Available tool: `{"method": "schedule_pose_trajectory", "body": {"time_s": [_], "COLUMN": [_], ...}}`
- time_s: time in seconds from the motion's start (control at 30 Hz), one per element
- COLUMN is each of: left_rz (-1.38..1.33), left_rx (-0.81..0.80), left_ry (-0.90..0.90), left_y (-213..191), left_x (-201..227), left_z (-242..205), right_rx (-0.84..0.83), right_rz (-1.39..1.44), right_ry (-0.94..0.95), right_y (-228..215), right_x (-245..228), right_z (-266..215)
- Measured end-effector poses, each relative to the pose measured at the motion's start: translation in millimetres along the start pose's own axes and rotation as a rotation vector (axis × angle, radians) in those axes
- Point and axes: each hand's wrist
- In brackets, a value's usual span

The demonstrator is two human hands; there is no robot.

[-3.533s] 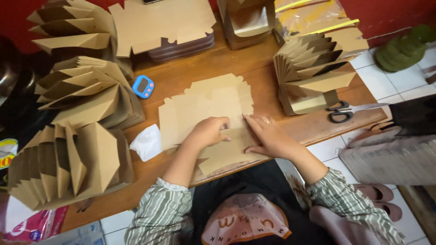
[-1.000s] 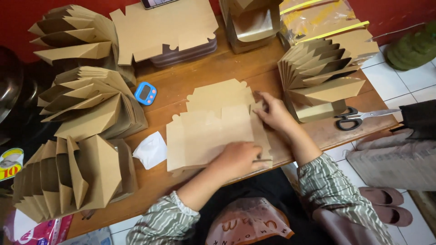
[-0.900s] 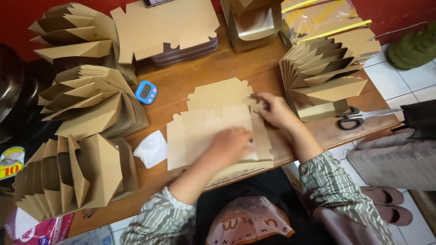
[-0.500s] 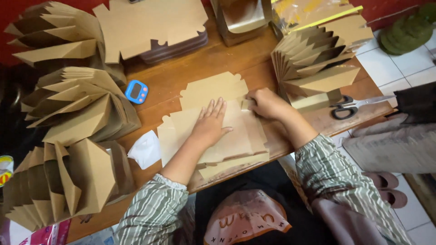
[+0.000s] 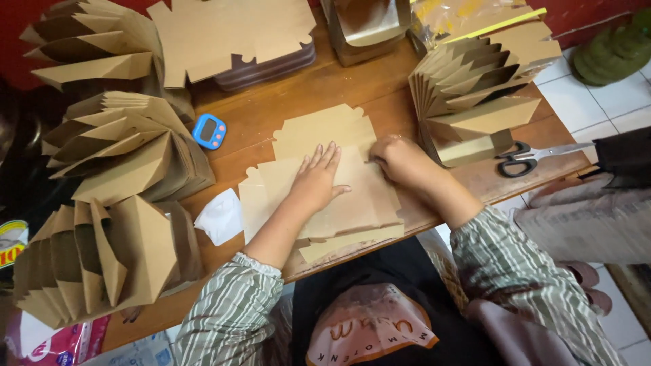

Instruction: The person folds flat brown cardboard pieces into small open-top boxes by hand, pressing the creases and tucking the flaps to form the sides. Completed boxes are stacked on the right side of the table.

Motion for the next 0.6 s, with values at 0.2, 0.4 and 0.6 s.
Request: {"method": "schedule_pose_trajectory", "body": {"time_s": [0.2, 0.4, 0.6], "left_rz": [-0.077, -0.015, -0.154], "left_rx": [-0.002, 0.081, -0.064], "left_ry": [0.022, 0.036, -0.058], "left_y": [-16.5, -18.5, -40.7], "left_x": [1.6, -11.2, -7.5], "left_z": [0.4, 35.4, 45.6], "right_rx": [0.082, -0.132, -0.198], "right_rz": [-0.301, -0.236, 0.002], "right_ry": [-0.188, -0.04, 0.117], "right_y": [21.4, -7.3, -32.7], "right_x": [-6.3, -25.8, -28.7], "right_z": [-34.8, -27.9, 17.7]}}
Point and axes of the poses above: each hand's wrist, its own z-axis towards the middle knuckle, its own y-axis out of the palm, x = y × z, and after that the axes turned 15 degrees about -y, right-handed
